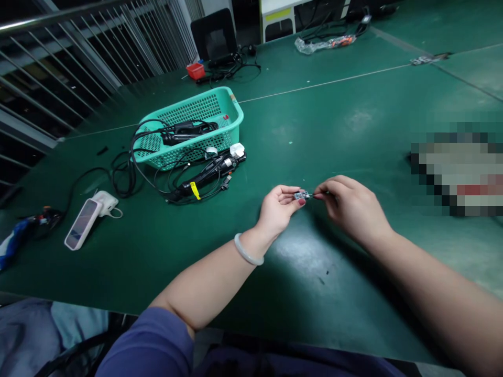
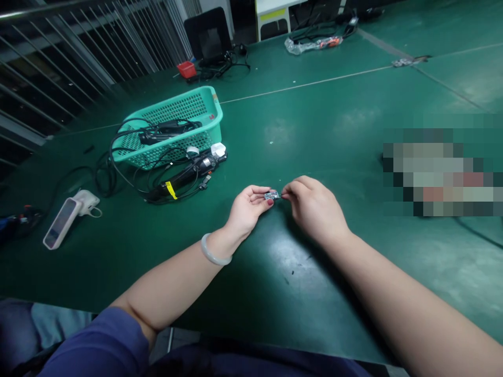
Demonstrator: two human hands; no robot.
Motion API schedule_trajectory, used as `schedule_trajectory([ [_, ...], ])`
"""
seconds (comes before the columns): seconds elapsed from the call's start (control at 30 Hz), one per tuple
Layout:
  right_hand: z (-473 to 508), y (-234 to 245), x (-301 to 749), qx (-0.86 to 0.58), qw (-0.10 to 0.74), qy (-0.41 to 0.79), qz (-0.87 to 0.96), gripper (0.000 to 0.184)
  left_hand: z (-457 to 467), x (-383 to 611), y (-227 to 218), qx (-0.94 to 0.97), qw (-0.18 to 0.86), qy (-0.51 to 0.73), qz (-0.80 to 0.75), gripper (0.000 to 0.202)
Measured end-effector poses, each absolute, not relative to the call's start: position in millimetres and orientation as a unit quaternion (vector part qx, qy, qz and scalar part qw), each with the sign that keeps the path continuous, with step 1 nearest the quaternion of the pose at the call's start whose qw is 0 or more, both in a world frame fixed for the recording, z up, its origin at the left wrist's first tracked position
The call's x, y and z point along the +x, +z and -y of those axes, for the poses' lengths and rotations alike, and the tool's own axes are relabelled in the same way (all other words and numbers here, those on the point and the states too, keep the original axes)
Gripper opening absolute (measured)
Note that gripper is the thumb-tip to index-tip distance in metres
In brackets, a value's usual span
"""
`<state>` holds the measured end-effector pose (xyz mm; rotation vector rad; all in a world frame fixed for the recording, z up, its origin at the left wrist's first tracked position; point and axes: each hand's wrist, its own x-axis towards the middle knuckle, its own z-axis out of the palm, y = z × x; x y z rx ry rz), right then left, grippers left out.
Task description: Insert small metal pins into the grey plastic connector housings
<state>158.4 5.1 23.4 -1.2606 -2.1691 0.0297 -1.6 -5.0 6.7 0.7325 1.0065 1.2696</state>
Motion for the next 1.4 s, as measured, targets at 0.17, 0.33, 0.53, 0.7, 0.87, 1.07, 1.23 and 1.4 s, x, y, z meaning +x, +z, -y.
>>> schedule_trajectory([
  [0.17,-4,21,149,-0.454,0.298,-0.013,0.839,0.019,6,0,6,0.324,0.639,0.548,-0.431,0.027],
  [0.33,-4,22,147,-0.450,0.295,-0.033,0.842,0.019,6,-1,6,0.329,0.641,0.546,-0.427,0.026],
  [0.53,-2,24,148,-0.449,0.316,-0.030,0.835,0.020,6,-1,5,0.331,0.639,0.547,-0.427,0.026],
  [0.7,-4,21,152,-0.482,0.350,-0.010,0.803,0.019,6,-2,6,0.323,0.631,0.560,-0.429,0.022],
  [0.87,-17,1,156,-0.487,0.344,0.080,0.799,0.021,6,-5,10,0.250,0.654,0.583,-0.413,0.012],
  [1.07,-21,-8,154,-0.495,0.326,0.183,0.784,0.024,10,-19,18,0.168,0.655,0.620,-0.398,0.014],
  [1.23,-20,-6,155,-0.501,0.322,0.210,0.775,0.023,32,-58,24,0.149,0.589,0.632,-0.481,0.013],
  [1.4,-20,-4,155,-0.503,0.320,0.224,0.771,0.023,58,-108,24,0.206,0.485,0.607,-0.595,0.013],
])
